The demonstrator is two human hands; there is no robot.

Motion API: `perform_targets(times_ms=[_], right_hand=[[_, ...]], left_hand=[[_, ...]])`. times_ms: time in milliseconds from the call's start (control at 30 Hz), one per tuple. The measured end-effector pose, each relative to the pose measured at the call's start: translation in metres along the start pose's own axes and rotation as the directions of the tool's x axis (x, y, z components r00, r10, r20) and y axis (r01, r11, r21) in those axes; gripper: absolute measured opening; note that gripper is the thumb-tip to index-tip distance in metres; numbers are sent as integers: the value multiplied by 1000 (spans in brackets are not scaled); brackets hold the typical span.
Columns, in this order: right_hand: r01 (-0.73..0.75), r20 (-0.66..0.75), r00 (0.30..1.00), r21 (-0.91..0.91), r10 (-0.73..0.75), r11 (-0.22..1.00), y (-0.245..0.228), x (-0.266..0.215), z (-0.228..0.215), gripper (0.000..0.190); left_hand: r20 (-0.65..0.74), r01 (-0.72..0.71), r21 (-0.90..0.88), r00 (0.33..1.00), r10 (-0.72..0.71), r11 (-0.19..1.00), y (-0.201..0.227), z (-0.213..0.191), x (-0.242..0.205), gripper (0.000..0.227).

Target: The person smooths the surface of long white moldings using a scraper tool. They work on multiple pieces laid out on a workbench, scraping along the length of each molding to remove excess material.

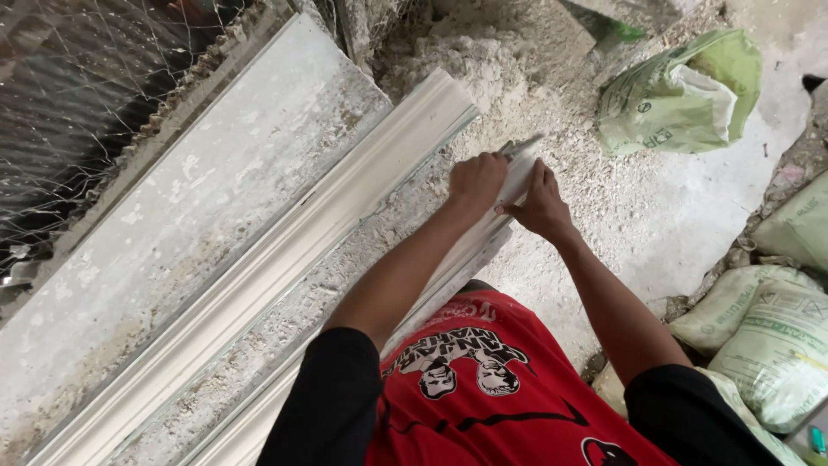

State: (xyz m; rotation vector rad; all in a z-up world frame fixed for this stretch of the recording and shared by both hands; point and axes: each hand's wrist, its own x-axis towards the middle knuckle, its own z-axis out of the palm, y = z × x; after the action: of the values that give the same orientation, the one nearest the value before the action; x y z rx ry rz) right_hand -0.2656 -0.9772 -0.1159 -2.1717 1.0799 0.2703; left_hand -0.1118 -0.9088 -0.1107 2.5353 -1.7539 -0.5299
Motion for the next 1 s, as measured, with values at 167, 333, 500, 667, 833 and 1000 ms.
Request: perform_targets(times_ms=[167, 333, 500, 667, 833, 1000], right_hand=[[30, -36, 999, 54, -28, 998, 5, -4, 5, 141], [28, -38, 999, 97, -24, 995, 4, -6, 3, 142], [2, -9, 1000, 30, -2, 1000, 3, -10, 1, 144], [62, -66, 996, 39, -59, 997, 13, -6, 7, 144], [81, -83, 994, 79, -74, 994, 12, -7, 5, 143], [137, -94, 987, 94, -128, 986, 11, -12, 4, 138]], left_hand=[[-18, 101, -476, 992, -125, 874, -42, -46, -8, 32], [357, 429, -723, 903, -238, 541, -82, -63, -43, 29], [552, 603, -785, 785, -281, 143, -97, -34, -84, 25], [530, 586, -784, 804, -270, 205, -118, -39, -102, 25], [584, 646, -668, 763, -277, 370, -111, -87, -144, 31], [100, 296, -792, 926, -365, 534, -80, -28, -232, 44]])
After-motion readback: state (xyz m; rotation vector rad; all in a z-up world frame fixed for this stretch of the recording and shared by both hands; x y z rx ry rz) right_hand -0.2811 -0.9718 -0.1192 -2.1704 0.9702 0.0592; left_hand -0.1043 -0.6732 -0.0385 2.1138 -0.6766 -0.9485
